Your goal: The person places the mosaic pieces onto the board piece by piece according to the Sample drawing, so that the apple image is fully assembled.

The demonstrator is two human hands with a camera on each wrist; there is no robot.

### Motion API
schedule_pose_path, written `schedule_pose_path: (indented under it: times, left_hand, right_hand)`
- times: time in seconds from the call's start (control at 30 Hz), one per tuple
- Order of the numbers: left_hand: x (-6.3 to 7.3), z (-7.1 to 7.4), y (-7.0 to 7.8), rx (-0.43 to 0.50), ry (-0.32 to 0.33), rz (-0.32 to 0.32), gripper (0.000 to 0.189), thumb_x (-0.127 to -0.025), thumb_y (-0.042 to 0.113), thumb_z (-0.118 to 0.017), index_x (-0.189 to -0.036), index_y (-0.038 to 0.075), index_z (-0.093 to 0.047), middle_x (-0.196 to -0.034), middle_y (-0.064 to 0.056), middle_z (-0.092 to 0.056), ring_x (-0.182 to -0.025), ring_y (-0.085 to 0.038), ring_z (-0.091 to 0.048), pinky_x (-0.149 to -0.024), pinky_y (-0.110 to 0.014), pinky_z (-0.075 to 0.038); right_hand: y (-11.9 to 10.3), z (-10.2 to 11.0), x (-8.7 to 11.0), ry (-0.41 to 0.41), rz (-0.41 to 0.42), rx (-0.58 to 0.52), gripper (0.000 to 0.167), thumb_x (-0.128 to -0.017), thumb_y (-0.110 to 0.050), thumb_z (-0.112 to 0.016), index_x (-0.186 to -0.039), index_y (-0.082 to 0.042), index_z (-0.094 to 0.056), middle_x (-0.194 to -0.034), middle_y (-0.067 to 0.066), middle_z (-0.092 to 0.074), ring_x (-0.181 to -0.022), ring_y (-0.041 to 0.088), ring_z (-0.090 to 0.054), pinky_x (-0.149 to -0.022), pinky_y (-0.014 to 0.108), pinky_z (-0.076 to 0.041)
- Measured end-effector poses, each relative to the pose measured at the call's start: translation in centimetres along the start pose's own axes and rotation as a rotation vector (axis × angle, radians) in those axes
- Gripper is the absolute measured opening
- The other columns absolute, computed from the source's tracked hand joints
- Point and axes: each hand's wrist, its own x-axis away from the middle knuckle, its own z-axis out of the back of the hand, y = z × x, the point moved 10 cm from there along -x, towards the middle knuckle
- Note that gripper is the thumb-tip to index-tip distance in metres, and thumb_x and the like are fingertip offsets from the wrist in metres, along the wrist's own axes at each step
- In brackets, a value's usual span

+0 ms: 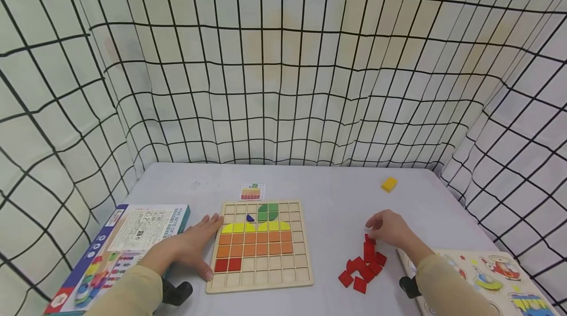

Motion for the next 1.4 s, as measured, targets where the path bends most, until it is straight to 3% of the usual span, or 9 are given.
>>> schedule_pose_path:
  times: [0.17, 0.5, 0.87, 1.07, 1.2, 1.4]
  left_hand:
    - [0.0, -0.1, -0.2, -0.003, 0.001, 0.002, 0.131, -0.059, 0.035, -0.099, -0.161, 0.0, -0.024, -0.17, -0.022, -0.017, -0.159, -0.045, -0.008, -0.125, -0.068, -0.013]
    - [-0.1, -0.1, -0.5, -0.01, 0.005, 0.005, 0.132, -0.058, 0.036, -0.099, -0.161, 0.0, -0.024, -0.17, -0.022, -0.017, -0.159, -0.045, -0.008, -0.125, -0.068, -0.014]
    - [-0.1, -0.2, -0.5, -0.005, 0.0, 0.003, 0.131, -0.059, 0.036, -0.099, -0.16, 0.0, -0.025, -0.17, -0.022, -0.018, -0.159, -0.044, -0.008, -0.125, -0.068, -0.012]
    - [-0.1, -0.1, -0.3, -0.009, 0.003, 0.003, 0.13, -0.059, 0.035, -0.099, -0.16, 0.0, -0.025, -0.17, -0.022, -0.018, -0.159, -0.044, -0.008, -0.125, -0.068, -0.012]
    - [0.0, 0.0, -0.2, -0.006, 0.004, 0.0, 0.13, -0.059, 0.034, -0.099, -0.16, 0.0, -0.025, -0.17, -0.022, -0.018, -0.159, -0.044, -0.008, -0.125, -0.068, -0.012]
    - [-0.1, -0.1, -0.2, -0.01, 0.004, 0.0, 0.129, -0.06, 0.033, -0.098, -0.16, 0.0, -0.025, -0.17, -0.022, -0.018, -0.159, -0.044, -0.008, -0.125, -0.068, -0.013]
  right_hand:
    - [0.9, -0.2, 0.1, -0.035, -0.016, 0.02, 0.023, -0.088, -0.006, -0.077, -0.11, 0.001, -0.072, -0.102, 0.009, -0.069, -0.089, 0.019, -0.06, -0.081, 0.039, -0.061]
    - [0.1, -0.6, 0.3, -0.019, 0.032, 0.075, 0.018, -0.086, -0.003, -0.078, -0.101, -0.001, -0.068, -0.093, 0.005, -0.067, -0.086, 0.018, -0.058, -0.079, 0.036, -0.061]
    - [-0.9, -0.3, 0.1, 0.022, 0.056, 0.001, 0.013, -0.088, -0.005, -0.078, -0.097, -0.004, -0.068, -0.091, 0.004, -0.067, -0.085, 0.018, -0.057, -0.074, 0.032, -0.057]
    - [-4.6, -1.5, -0.1, 0.038, 0.103, -0.159, 0.013, -0.09, -0.009, -0.077, -0.102, -0.005, -0.074, -0.092, 0.003, -0.07, -0.086, 0.017, -0.062, -0.073, 0.03, -0.058]
    - [-8.2, -4.1, -0.4, 0.015, 0.111, -0.247, 0.013, -0.089, -0.011, -0.078, -0.102, -0.007, -0.078, -0.091, 0.001, -0.074, -0.082, 0.015, -0.066, -0.074, 0.031, -0.058]
    - [-14.2, -9.0, -0.1, -0.084, 0.2, -0.309, 0.012, -0.087, -0.01, -0.08, -0.099, -0.009, -0.082, -0.092, 0.001, -0.077, -0.078, 0.014, -0.065, -0.068, 0.027, -0.056]
